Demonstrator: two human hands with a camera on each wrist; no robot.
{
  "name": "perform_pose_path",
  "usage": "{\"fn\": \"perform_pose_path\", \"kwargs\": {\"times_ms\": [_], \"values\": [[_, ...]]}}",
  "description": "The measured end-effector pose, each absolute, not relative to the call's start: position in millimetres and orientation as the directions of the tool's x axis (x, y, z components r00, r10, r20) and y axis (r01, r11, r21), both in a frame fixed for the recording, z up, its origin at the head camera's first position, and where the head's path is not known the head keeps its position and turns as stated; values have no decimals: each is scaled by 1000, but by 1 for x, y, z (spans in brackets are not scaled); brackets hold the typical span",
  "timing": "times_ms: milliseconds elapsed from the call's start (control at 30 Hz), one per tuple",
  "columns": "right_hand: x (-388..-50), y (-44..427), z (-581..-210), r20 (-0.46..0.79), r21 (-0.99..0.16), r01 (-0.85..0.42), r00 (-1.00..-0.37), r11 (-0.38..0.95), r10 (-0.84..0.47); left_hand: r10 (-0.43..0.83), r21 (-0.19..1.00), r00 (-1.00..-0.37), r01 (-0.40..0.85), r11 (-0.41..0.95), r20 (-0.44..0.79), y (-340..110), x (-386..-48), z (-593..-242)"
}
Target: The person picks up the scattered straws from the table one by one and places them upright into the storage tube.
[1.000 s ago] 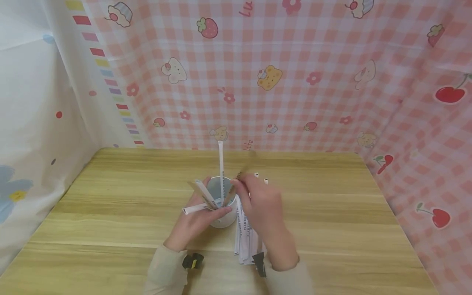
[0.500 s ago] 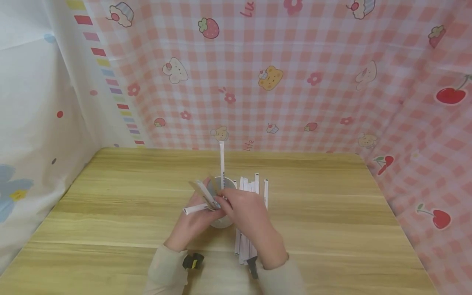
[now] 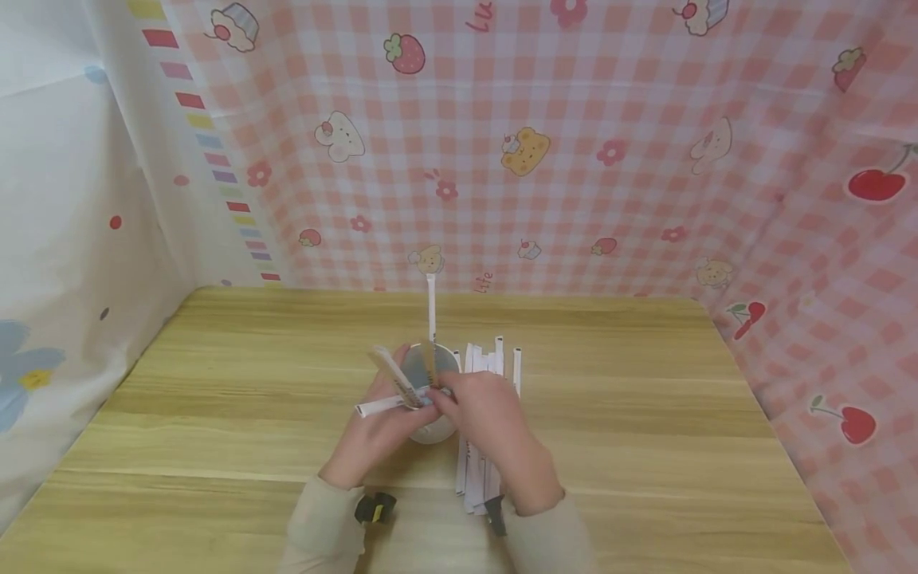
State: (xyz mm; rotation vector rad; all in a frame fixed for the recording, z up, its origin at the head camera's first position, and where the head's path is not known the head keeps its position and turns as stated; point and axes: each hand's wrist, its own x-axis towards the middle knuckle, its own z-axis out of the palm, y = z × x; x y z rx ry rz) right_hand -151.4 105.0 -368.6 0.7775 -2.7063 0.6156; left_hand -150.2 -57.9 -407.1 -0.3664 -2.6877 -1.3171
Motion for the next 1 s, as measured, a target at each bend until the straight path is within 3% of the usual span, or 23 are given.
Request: {"fn": "perform_pose_path", "kwargs": {"times_ms": [267, 467, 800, 1000], "values": [[-149, 111, -361, 227, -382, -502, -865, 776, -448, 166, 764, -964, 266, 588, 209, -59, -150, -407], [-149, 121, -356, 187, -404, -477, -878, 780, -440, 198, 816, -958, 281, 504, 208, -59, -152, -406], [-161, 159, -360, 181, -490, -268, -962, 830, -204, 192, 821, -950, 309, 480, 246, -58, -153, -407], [-168, 175, -368, 87, -534, -147, -989, 833, -119, 184, 819, -952, 304, 487, 244, -58, -153, -408]]}}
